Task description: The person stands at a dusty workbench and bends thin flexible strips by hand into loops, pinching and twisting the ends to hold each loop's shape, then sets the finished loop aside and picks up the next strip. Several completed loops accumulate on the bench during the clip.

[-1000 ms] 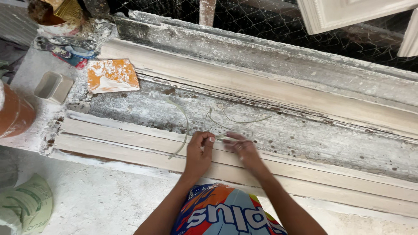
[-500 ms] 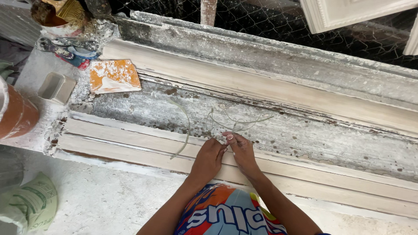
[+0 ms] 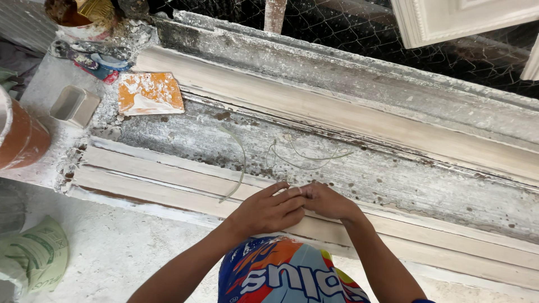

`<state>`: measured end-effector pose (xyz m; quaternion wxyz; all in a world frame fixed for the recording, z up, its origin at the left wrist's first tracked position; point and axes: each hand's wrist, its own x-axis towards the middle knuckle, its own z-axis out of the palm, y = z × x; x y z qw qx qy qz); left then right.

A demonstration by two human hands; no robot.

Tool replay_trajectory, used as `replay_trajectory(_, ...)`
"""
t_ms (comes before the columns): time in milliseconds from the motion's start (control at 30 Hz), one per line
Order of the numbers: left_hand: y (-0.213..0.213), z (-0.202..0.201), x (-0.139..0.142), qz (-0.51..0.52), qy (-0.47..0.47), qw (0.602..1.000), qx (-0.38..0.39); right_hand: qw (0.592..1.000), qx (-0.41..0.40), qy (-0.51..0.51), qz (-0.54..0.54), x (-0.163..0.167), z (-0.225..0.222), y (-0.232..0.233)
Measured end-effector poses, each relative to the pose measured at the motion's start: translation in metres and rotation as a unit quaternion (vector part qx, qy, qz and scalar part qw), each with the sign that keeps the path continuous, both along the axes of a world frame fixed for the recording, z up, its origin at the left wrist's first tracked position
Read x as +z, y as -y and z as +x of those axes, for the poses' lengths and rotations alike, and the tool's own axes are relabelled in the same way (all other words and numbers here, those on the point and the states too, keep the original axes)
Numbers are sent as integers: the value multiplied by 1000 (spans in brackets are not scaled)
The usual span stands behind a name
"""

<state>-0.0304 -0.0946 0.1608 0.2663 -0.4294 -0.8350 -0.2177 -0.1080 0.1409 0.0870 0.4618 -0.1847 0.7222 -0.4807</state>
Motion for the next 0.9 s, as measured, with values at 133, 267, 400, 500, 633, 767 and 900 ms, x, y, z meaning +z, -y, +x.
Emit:
replay_trajectory(133,-1,-3,3,9,2,999,-44,997,70,6,-28,-1,0,-10)
replay_trajectory(267,-7,2,-4,44,16,998,-35,993,96,-19,-58,-2,0,-19)
replay_trajectory(400,-16,10,-16,67,30,997,-4,993,77,22,-88,1,2,-21)
replay_trajectory(500,-22,16,-25,63,55,996,24,995,63,30,-75,8,4,-18)
replay_trajectory(633,-27,22,-36,48,79,995,28,999,36,-23,2,22,3,-12)
replay_trajectory(767,-30,21,-40,86,112,990,8,994,-13,-65,85,30,6,-7)
replay_trajectory(900,-27,15,-38,133,139,981,13,994,-19,-81,75,31,4,-11)
